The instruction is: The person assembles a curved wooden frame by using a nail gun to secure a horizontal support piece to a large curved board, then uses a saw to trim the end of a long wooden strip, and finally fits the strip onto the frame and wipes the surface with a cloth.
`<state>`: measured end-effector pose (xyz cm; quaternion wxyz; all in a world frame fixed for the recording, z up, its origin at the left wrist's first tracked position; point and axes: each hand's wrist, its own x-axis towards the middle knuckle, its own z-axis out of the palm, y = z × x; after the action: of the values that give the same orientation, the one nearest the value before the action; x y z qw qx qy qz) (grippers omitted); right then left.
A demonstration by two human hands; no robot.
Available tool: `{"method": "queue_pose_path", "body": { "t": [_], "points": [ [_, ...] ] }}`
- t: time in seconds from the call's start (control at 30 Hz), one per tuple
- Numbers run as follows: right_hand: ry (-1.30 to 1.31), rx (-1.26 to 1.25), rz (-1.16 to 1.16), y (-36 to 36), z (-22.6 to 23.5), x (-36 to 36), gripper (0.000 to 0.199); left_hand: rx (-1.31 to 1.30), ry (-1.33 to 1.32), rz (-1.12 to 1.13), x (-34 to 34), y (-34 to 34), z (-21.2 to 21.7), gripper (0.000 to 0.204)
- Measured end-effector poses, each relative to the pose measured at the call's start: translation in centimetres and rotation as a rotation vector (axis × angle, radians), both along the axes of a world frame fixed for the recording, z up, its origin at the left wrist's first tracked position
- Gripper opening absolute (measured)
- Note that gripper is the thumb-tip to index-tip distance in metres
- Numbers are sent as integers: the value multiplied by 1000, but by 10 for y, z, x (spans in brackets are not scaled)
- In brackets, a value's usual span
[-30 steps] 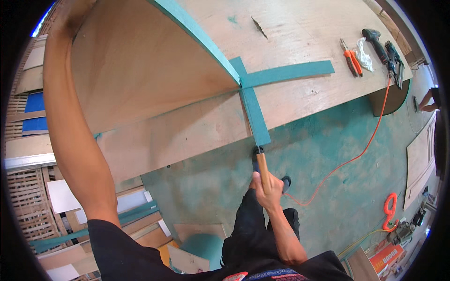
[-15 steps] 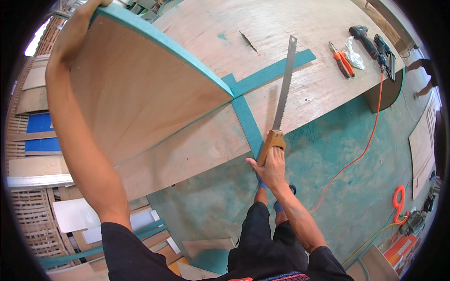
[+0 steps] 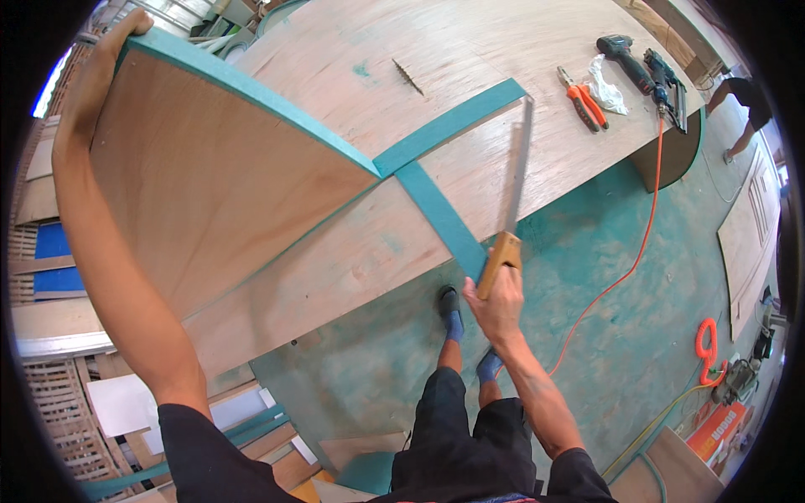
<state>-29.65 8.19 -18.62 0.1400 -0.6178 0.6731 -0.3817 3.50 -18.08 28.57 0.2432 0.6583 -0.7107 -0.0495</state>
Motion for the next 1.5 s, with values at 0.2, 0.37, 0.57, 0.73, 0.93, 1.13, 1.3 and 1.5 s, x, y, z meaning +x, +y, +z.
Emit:
{"method": "queue_pose_path", "body": {
  "t": [0.2, 0.37, 0.57, 0.73, 0.93, 1.13, 1.3, 1.5],
  "points": [
    [77, -108, -143, -26, 11, -102, 55, -84, -149, -17, 11, -6, 1, 41],
    [306, -131, -204, -86, -4, -173, 48, -242, -294, -266, -39, -1, -11, 23],
    [278, -312, -195, -97, 34, -179, 42, -195, -151, -169, -63, 17, -12, 24],
    [-124, -242, 66, -31, 83, -109, 23, -147, -151, -206, -45, 17, -11, 24],
    [-571, 70, 265, 28, 50, 9, 41, -334, -429, -245, -64, 28, -19, 25],
    [-724, 154, 301, 15, 6, 51, 45, -294, -188, -189, -62, 22, -16, 26],
    [-753, 129, 77, 15, 12, 53, 39, -245, -197, -131, -83, 32, -21, 29],
    [-679, 268, 209, 36, 27, 33, 33, -178, -352, -207, -60, 18, -11, 33]
  ]
}}
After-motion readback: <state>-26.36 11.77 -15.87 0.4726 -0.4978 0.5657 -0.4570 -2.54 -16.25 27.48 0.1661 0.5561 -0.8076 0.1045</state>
